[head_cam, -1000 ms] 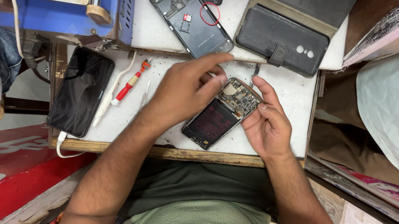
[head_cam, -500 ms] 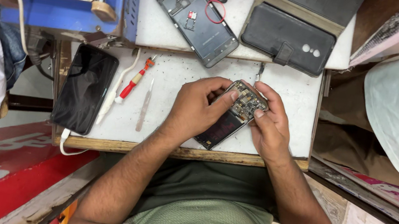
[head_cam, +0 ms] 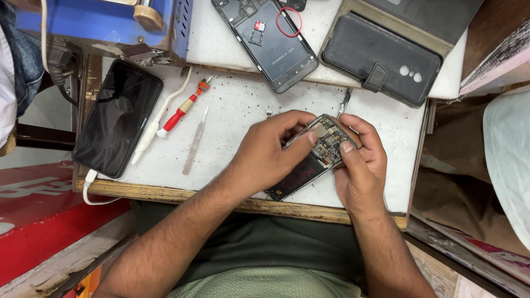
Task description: The person repairs a disassembled smartphone at a workbench, lifting the exposed motherboard out of the phone body and working on its internals by hand. They use a screwdriver and tweezers to handle small screws and components, reposition the board and phone body, and continue manipulating the internal parts throughout the episode.
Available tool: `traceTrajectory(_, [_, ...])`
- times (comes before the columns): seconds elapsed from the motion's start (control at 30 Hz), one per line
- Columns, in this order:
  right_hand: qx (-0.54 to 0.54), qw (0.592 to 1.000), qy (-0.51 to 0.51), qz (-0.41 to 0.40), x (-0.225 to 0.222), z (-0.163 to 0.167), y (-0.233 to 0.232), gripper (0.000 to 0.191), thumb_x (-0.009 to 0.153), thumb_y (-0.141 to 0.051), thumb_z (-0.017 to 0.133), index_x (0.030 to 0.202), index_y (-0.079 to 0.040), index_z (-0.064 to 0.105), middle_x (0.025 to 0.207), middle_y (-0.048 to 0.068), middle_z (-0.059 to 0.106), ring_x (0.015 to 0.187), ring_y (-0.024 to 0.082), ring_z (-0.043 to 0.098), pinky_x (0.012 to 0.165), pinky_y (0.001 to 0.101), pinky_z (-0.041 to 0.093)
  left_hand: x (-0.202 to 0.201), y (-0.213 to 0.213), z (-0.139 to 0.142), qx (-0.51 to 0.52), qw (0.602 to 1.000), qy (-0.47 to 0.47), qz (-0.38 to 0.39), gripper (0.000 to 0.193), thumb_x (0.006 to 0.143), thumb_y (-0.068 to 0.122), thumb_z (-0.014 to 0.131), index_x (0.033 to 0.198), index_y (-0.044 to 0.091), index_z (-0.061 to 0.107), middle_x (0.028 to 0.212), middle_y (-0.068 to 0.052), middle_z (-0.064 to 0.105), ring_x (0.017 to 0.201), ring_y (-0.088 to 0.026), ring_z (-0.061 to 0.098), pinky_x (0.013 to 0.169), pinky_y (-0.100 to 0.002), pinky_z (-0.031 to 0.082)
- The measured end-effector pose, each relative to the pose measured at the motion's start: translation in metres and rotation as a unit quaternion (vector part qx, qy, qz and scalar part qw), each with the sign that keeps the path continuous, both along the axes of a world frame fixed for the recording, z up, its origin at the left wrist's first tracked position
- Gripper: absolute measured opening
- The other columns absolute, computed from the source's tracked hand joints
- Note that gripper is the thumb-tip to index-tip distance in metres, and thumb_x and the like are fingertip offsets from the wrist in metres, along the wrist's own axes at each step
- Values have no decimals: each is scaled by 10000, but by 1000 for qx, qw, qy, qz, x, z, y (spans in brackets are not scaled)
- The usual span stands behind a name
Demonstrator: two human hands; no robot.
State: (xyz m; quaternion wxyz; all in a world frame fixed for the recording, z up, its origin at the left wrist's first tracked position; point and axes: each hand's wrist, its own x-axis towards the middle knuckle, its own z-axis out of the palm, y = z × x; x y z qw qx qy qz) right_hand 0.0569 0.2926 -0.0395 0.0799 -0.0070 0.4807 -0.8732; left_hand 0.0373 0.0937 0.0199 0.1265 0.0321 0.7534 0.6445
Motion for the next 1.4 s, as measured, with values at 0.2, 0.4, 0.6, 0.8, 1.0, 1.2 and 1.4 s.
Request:
traceTrajectory(0.2, [-48, 998, -9, -29, -2, 2, 2, 322, 1045, -93, 630, 1342, -26, 527, 1267, 153, 679, 1162, 204, 670, 1039, 374, 558, 47, -11, -2, -156, 978, 141, -1, 657, 903, 232, 789, 1467, 60, 500, 1221, -189, 679, 1119, -334, 674, 951, -414, 548])
traceTrajectory(0.4, [-16, 997, -1, -74, -5, 0, 0, 253, 1063, -19, 651, 1286, -54, 537, 1162, 102, 676, 1059, 138, 652, 977, 305, 562, 80, 3, -16, -277, 926, 258, -4, 823, 832, 234, 853, 1511, 59, 422, 1446, -277, 457, 1298, -457, 504, 1093, -557, 460])
traceTrajectory(0.6, [-21, 997, -22, -65, -10, 11, -4, 290, 1042, -21, 639, 1300, -76, 518, 1081, 89, 684, 992, 138, 674, 887, 305, 587, 77, 11, -20, -332, 901, 280, 1, 828, 795, 217, 870, 1493, 64, 451, 1456, -294, 397, 1315, -475, 454, 1061, -589, 429])
traceTrajectory(0.8, [-20, 998, -18, -49, -8, 7, -1, 331, 1057, -55, 624, 1368, -57, 510, 1077, 89, 688, 989, 135, 669, 884, 308, 571, 69, 2, -16, -335, 904, 265, -10, 760, 768, 121, 833, 1462, 78, 524, 1424, -247, 445, 1294, -441, 467, 1074, -580, 419])
traceTrajectory(1.0, [64, 997, 14, -50, -6, 0, -1, 294, 1080, -113, 513, 1368, -58, 488, 1325, 146, 648, 1216, 208, 624, 1079, 384, 503, 52, -44, -2, -306, 916, 250, -74, 748, 708, 81, 801, 1412, 93, 549, 1459, -201, 464, 1375, -414, 433, 1142, -576, 368])
traceTrajectory(1.2, [95, 986, 94, -98, -3, 4, -4, 229, 1123, -116, 510, 1341, -49, 494, 1397, 167, 613, 1344, 277, 605, 1210, 469, 495, 45, -61, 9, -319, 911, 207, -159, 656, 746, 109, 809, 1362, 110, 584, 1480, -180, 474, 1422, -408, 382, 1174, -592, 295])
traceTrajectory(1.4, [123, 975, 123, -138, 1, 2, -3, 159, 1127, -97, 512, 1273, -38, 536, 1321, 167, 653, 1254, 255, 643, 1101, 464, 558, 53, -66, 16, -366, 891, 250, -96, 546, 779, 174, 806, 1293, 100, 637, 1390, -193, 553, 1327, -418, 463, 1109, -569, 366])
